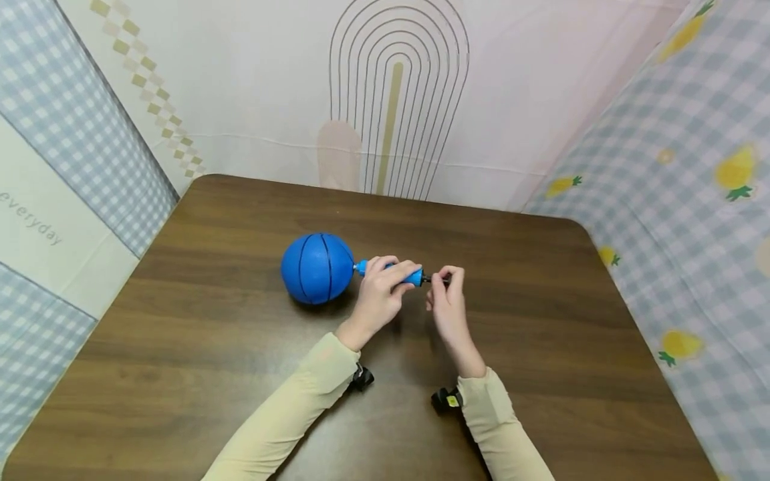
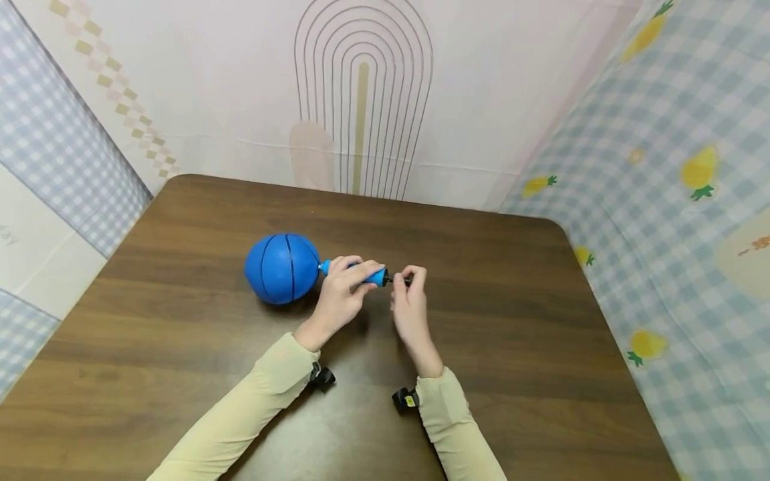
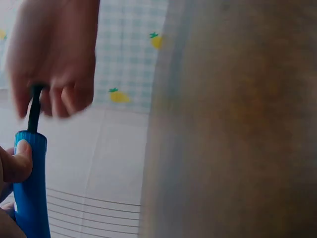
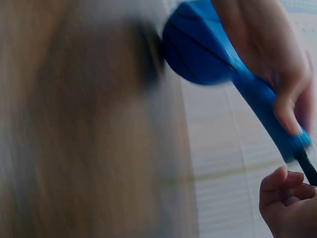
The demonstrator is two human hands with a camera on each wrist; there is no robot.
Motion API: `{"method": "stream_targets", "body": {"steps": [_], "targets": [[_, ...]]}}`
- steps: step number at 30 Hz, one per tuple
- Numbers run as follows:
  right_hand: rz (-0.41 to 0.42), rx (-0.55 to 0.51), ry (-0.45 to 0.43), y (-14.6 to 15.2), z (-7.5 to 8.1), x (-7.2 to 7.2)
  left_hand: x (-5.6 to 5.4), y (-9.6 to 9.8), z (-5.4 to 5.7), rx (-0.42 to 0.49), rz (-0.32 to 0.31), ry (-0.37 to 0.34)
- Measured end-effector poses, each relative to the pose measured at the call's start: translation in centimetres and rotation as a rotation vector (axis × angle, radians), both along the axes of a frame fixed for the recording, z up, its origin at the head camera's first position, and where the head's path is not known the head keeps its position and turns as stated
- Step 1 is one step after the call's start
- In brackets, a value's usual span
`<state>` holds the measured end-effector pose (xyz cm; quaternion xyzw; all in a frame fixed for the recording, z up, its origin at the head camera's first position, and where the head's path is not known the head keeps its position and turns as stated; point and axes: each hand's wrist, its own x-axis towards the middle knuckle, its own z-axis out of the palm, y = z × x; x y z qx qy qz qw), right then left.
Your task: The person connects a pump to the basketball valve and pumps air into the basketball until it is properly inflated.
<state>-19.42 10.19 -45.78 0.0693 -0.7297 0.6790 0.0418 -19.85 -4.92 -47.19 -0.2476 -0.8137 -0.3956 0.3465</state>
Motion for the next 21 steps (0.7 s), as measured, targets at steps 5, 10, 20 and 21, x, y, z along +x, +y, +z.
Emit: {"method": "stream_targets", "body": {"steps": [5,10,20,21], "targets": [[0.083,0.045,-0.005,-0.4,-0.3,0.0,-0.2,-0.2,0.2,-0.071,-0.065,0.01],[0.095,0.039,-0.028,0.8,-0.8,-0.2,-0.3,-0.6,0.5,-0.151,-0.181,-0.094],[0.126,0.168,-0.079,1.7,-1.2,-0.1,0.0,-5.4,3.5,-0.558,0.057,-0.232],[0.111,0.179,-0.088,1.7,-1.2,-0.1,0.0,-6.3,3.9,-0.602,0.109,-0.263]]}}
